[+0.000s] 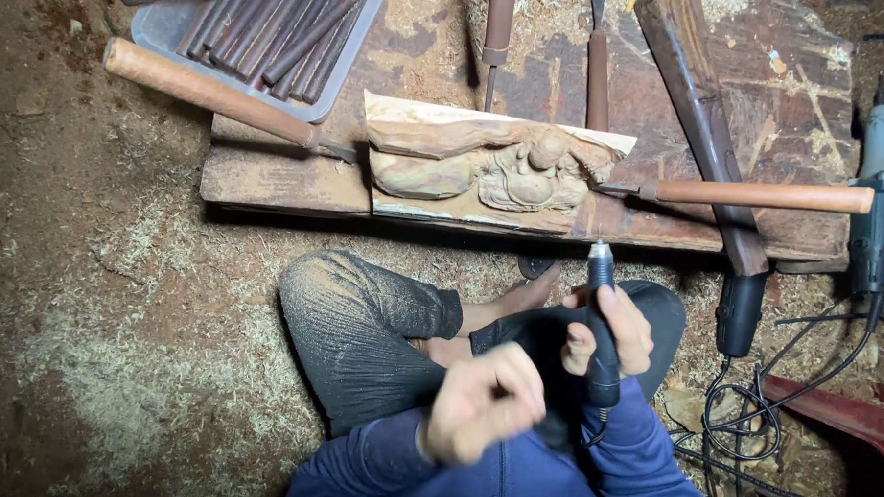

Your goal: Carving intricate details into a wooden sculpture using a handheld rotary tool

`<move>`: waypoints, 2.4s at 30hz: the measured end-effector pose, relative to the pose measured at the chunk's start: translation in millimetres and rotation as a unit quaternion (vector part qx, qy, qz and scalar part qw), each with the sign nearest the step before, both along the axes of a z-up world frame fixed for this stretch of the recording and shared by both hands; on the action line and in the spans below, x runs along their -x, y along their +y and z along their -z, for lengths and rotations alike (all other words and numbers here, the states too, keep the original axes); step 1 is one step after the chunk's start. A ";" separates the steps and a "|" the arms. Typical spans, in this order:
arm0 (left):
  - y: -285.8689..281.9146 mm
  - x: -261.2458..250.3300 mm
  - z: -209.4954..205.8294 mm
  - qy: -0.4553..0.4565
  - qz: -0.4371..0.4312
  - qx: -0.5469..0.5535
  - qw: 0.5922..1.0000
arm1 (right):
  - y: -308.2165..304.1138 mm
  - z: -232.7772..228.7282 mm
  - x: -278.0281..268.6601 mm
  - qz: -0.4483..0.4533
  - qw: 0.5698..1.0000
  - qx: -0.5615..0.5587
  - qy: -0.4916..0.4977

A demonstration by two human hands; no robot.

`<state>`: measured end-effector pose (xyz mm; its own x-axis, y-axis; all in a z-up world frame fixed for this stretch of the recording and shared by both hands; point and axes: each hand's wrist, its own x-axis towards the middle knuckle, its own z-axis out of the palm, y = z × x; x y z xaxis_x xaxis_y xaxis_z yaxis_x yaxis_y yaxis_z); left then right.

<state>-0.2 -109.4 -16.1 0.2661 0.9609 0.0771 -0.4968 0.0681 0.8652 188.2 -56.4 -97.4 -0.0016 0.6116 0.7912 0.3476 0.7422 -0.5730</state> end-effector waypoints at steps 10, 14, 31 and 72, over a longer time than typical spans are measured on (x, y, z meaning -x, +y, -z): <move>-54.3 -86.8 -26.2 0.446 0.121 0.317 0.828 | -9.5 31.8 -28.2 -0.042 0.992 -0.103 0.054; -55.2 -101.1 -32.1 0.313 0.055 0.194 0.928 | -22.8 28.5 -32.3 -0.031 0.995 -0.082 0.042; 72.2 -48.2 62.8 -0.321 -0.052 0.129 0.937 | 47.2 -17.4 15.2 -0.128 0.985 -0.095 -0.072; 121.6 2.8 119.7 -0.330 -0.001 0.239 0.913 | 80.5 2.6 76.0 -0.049 0.990 -0.038 -0.124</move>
